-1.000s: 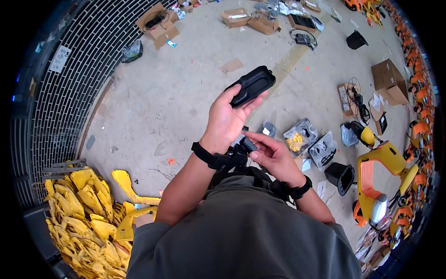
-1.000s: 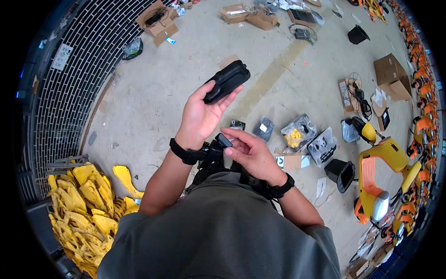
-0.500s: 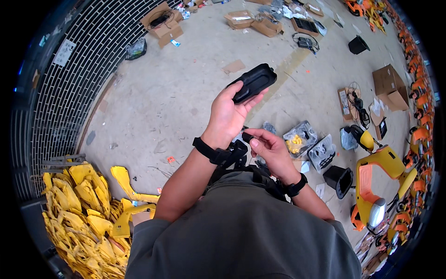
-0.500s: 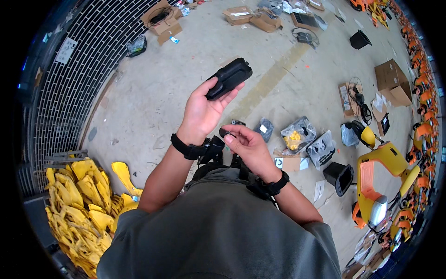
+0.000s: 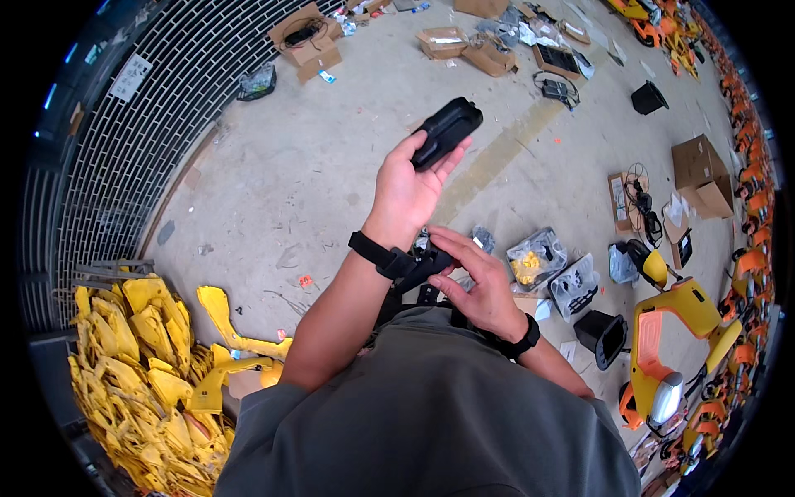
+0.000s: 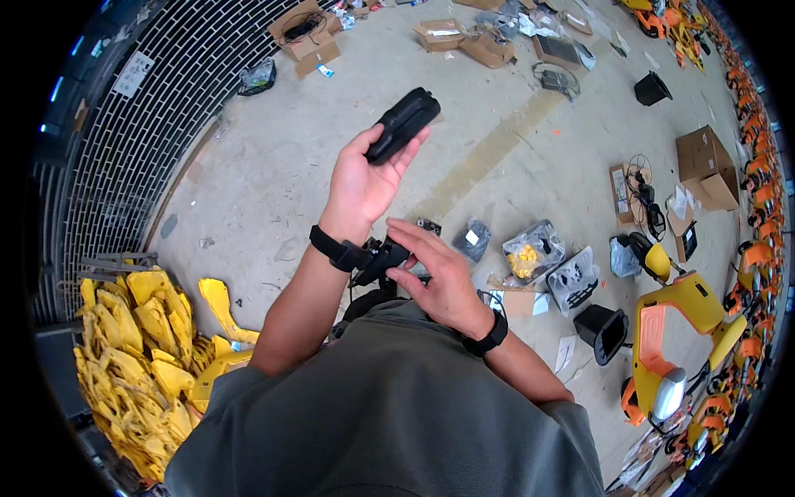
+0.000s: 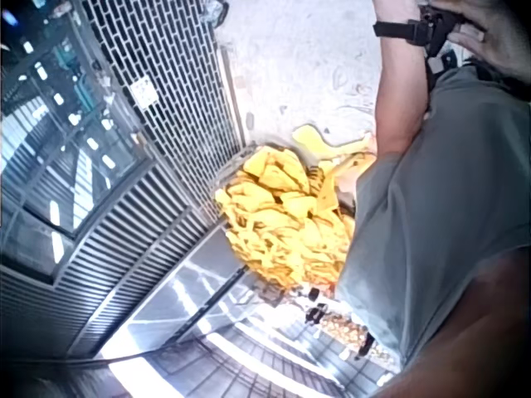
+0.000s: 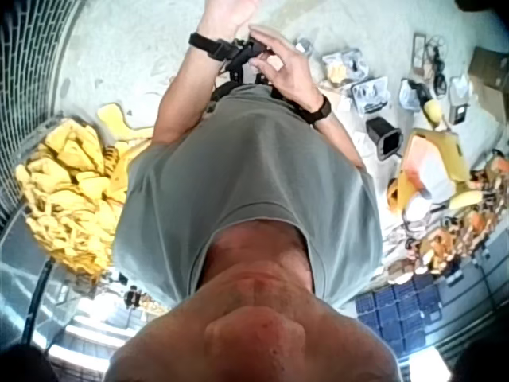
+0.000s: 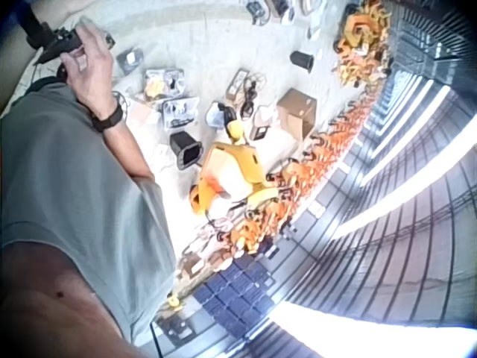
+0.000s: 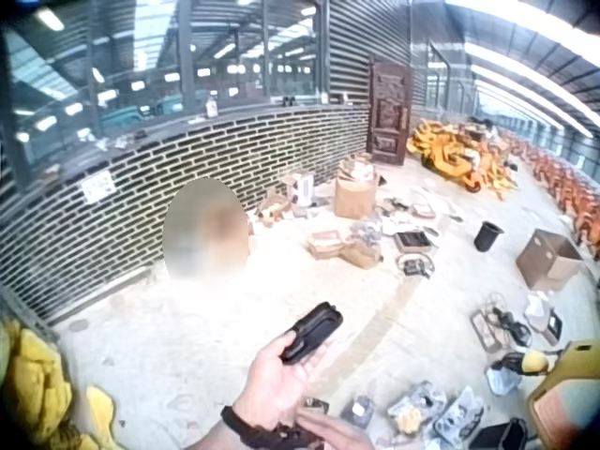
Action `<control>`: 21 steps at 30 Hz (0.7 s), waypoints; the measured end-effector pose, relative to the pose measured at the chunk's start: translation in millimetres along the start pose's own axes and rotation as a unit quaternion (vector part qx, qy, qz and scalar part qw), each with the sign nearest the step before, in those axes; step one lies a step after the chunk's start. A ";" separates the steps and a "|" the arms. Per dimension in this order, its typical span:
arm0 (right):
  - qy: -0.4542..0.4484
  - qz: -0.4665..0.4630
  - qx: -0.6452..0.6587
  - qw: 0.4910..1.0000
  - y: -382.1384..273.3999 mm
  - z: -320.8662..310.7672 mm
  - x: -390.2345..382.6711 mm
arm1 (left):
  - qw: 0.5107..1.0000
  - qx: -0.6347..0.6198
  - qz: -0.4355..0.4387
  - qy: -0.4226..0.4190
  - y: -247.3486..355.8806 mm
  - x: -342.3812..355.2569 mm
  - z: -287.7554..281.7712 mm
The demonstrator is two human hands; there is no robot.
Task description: The person strips insulation from multiple wires using a wire stripper and puts on a protective glove before handling an electronic component casing.
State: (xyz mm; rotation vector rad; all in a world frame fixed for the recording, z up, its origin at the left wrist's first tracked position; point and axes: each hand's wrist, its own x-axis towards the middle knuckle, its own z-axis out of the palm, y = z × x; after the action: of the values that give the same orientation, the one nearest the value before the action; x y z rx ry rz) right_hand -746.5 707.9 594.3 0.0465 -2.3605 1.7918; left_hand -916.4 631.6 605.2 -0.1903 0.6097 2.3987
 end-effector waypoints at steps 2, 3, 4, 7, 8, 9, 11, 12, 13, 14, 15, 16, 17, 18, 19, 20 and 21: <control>-0.005 -0.012 -0.001 1.000 0.7 -1.5 1.0 | 0.999 -0.029 0.007 0.010 3.4 4.4 0.4; 0.013 0.006 0.038 0.999 0.0 -1.7 0.6 | 0.999 -0.043 0.009 0.012 4.3 7.4 2.0; 0.031 0.023 0.078 0.996 -1.3 -0.5 0.0 | 0.998 -0.053 0.013 0.007 4.3 10.4 1.7; 0.060 0.028 0.082 0.994 6.9 -0.6 -2.6 | 0.996 -0.082 0.008 -0.017 2.3 23.4 4.0; 0.066 0.021 0.065 0.995 10.5 -1.4 -2.8 | 0.995 -0.093 0.006 -0.020 1.7 27.9 6.9; 0.081 0.006 0.053 0.995 11.2 -1.4 -2.2 | 0.994 -0.103 0.007 -0.021 2.5 31.0 9.1; 0.110 -0.025 0.030 0.993 11.5 -0.9 0.5 | 0.992 -0.119 0.009 -0.033 4.7 36.5 12.8; 0.123 -0.041 0.023 0.991 12.7 -0.2 2.6 | 0.991 -0.126 0.009 -0.042 5.5 38.9 14.4; 0.135 -0.057 0.015 0.989 14.7 0.6 5.6 | 0.990 -0.132 0.009 -0.052 5.5 40.9 16.8; 0.148 -0.073 0.007 0.986 17.3 0.4 7.8 | 0.990 -0.131 0.008 -0.051 4.0 43.1 20.5; 0.145 -0.069 0.019 0.987 21.3 -0.4 9.3 | 0.990 -0.130 0.009 -0.050 2.4 44.4 25.9; 0.142 -0.064 0.031 0.987 25.8 -1.3 10.5 | 0.990 -0.128 0.009 -0.050 1.1 45.4 30.1; 0.140 -0.060 0.042 0.987 27.9 -3.1 11.6 | 0.990 -0.133 0.007 -0.054 -1.0 46.7 30.7; 0.121 -0.027 0.091 0.988 26.8 -3.4 8.8 | 0.989 -0.137 0.005 -0.058 -3.3 48.5 28.3; 0.103 0.006 0.138 0.985 25.4 -2.6 2.6 | 0.988 -0.141 0.003 -0.063 -5.6 50.2 26.5; 0.085 0.040 0.185 0.978 24.6 -3.2 0.0 | 0.987 -0.146 -0.001 -0.063 -7.7 51.3 25.1; 0.079 0.041 0.245 0.965 24.0 -4.7 0.0 | 0.986 -0.152 -0.006 -0.062 -11.2 50.5 23.5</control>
State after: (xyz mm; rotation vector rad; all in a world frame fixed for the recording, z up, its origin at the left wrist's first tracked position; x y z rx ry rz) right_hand -749.1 719.0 572.7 -0.1245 -1.7877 2.2820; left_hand -948.4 678.5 607.4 -0.1711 0.1819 2.4602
